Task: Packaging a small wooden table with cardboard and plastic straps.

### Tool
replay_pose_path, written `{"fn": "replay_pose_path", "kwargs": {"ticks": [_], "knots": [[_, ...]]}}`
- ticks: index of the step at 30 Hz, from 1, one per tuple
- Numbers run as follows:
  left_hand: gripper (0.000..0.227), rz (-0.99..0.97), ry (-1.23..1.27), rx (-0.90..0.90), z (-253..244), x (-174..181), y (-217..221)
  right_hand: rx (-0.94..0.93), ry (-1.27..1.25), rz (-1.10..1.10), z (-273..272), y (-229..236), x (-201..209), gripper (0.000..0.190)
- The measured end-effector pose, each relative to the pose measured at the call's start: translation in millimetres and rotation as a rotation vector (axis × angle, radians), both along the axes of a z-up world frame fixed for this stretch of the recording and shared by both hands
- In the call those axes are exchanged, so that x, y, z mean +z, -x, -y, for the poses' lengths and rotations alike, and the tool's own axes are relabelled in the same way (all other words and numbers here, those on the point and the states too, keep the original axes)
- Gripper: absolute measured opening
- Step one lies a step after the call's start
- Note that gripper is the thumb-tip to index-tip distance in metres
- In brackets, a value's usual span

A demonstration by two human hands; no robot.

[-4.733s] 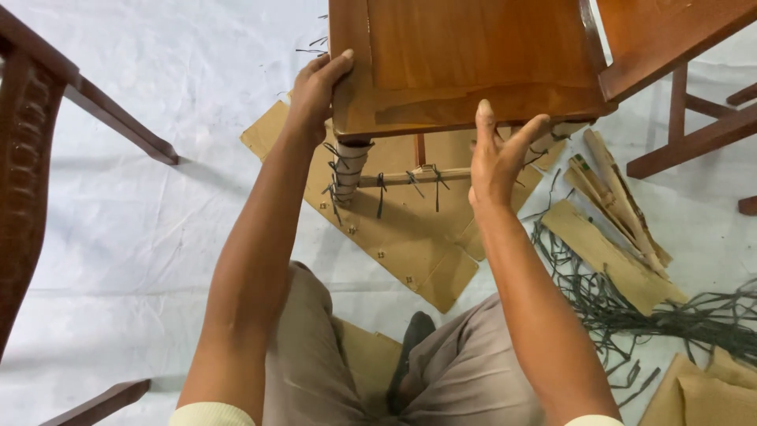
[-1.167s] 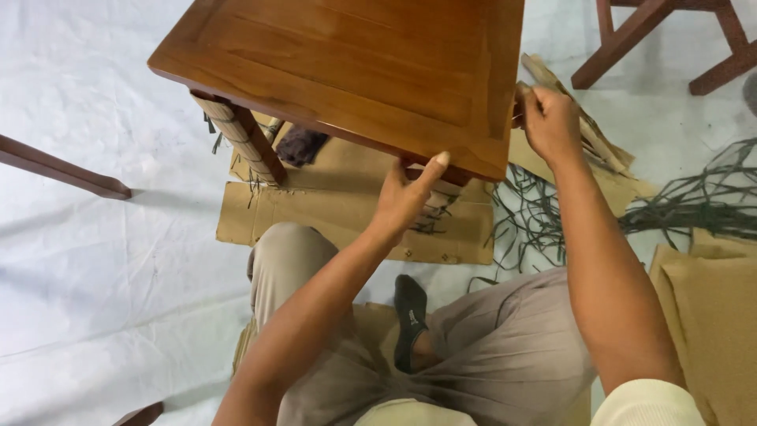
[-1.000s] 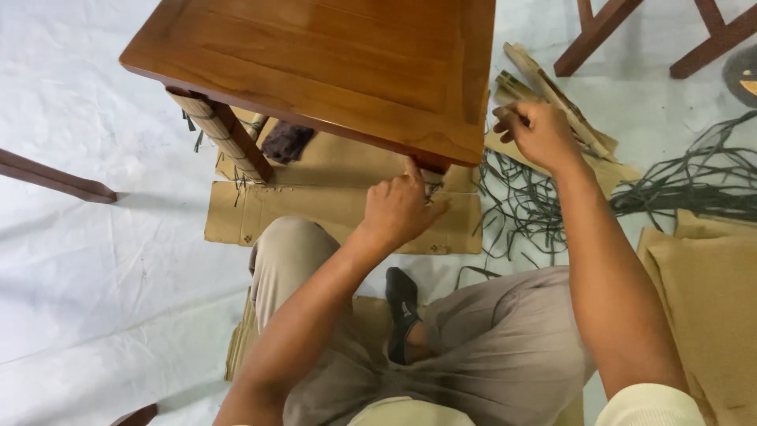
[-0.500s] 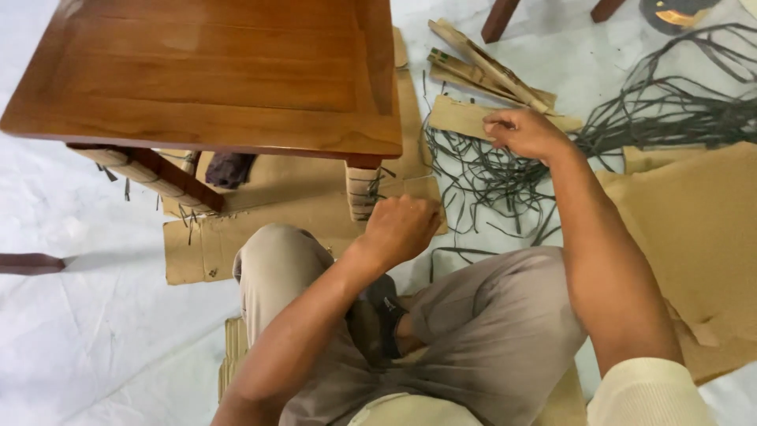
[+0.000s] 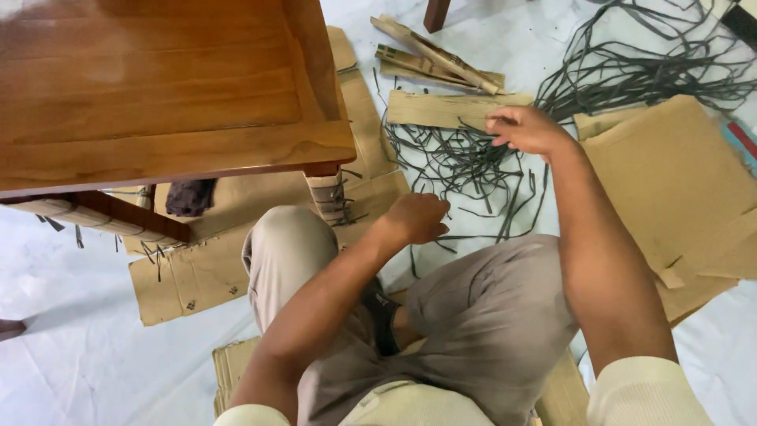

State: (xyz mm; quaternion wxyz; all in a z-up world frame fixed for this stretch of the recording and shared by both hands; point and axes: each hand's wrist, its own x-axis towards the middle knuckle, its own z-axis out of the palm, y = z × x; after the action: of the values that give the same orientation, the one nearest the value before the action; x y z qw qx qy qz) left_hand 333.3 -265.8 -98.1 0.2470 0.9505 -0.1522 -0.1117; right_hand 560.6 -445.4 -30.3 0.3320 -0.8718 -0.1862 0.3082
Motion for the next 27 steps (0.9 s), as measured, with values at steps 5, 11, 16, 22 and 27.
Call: {"fn": "replay_pose_path", "kwargs": {"ticks": [5,11,16,22,27], "knots": [[0.038,-0.015,0.017,-0.037,15,5,-12,-0.044,-0.026,0.010,14,-7,-2,0.050],[0.035,-0.015,0.000,-0.066,19,-4,-23,0.018,-0.051,0.041,13,1,11,0.050],[0.036,-0.127,-0.004,-0.028,17,10,-26,0.006,0.037,0.068,14,17,33,0.049],[0.036,-0.069,0.026,-0.010,18,7,-27,0.031,0.087,0.171,22,32,61,0.049],[0.038,-0.003,0.102,-0.009,23,-7,-34,0.084,0.192,0.241,40,38,73,0.049]]}}
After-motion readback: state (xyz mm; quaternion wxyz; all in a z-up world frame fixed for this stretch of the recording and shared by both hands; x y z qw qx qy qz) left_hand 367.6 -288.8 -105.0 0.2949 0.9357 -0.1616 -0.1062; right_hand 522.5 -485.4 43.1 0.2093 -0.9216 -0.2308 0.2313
